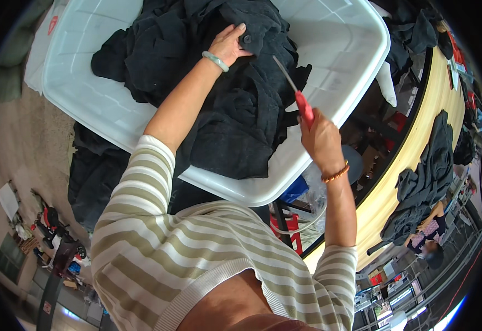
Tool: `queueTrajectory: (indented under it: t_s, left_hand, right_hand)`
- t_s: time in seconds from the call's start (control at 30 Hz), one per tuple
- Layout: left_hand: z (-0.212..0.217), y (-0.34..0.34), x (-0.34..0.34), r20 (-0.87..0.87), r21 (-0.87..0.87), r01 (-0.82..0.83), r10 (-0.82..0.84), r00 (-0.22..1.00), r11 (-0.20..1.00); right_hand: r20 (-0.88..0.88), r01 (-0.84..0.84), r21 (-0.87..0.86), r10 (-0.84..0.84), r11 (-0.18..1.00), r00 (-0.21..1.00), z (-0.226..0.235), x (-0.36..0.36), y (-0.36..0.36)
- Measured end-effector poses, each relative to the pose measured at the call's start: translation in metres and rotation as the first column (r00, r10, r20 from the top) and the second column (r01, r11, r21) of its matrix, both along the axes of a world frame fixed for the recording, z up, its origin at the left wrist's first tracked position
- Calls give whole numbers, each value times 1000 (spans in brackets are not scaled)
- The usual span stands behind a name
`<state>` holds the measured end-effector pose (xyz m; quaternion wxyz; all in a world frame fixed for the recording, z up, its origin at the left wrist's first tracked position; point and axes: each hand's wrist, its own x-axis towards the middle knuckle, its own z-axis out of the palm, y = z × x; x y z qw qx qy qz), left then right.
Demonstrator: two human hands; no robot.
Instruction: Inspect black garments for loose threads and trim them using thread snips.
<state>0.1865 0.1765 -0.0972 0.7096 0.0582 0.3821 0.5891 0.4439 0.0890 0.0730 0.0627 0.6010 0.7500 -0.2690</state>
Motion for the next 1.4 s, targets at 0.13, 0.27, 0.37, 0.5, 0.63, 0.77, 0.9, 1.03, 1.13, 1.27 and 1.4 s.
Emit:
queueTrajectory:
  t_s: [0.13, 0.27, 0.37, 0.5, 0.63, 0.77, 0.9, 1.03, 1.13, 1.27, 1.4]
  left_hand:
    - [2, 19, -29, -83, 87, 35, -28, 996, 996]
    - [9, 40, -39, -74, 31, 22, -19, 997, 999]
    - [-6, 53, -67, -141, 52, 92, -84, 986, 994]
    - [-13, 77, -84, -227, 28, 5, 1, 974, 1000]
    - [-12, 92, -56, -465, 54, -88, 103, 879, 995]
    - [-92, 50, -62, -963, -67, 60, -80, 258, 996]
    - [-136, -30, -49, -859, -467, 92, -475, 192, 880]
    - [-133, -43, -19, -864, -488, -12, -481, 151, 873]
    - [-130, -36, -5, -899, -428, -84, -414, 140, 900]
    - [-185, -43, -77, -858, -479, 86, -486, 164, 874]
    - [-164, -57, -38, -675, -424, 174, -438, 594, 889]
  right_hand:
    - [-3, -147, 33, 147, 989, 989, -9, -14, 27]
    - [50, -141, -41, 143, 989, 988, -41, -12, 42]
    - [76, -133, -64, 138, 989, 988, -48, -17, 44]
    - [81, -128, -60, 133, 990, 988, -52, -24, 36]
    - [111, -59, -44, 64, 997, 992, -62, -17, 28]
    - [76, -31, -30, 33, 999, 997, -68, -27, 21]
    - [58, -89, 40, 87, 995, 995, -76, -32, 19]
    - [79, -130, -16, 131, 991, 988, -96, -34, 23]
    - [108, -169, -49, 173, 984, 979, -95, -43, 26]
    - [66, -376, -159, 390, 913, 918, -91, -70, 19]
    - [45, -330, -368, 371, 869, 928, -79, -52, 25]
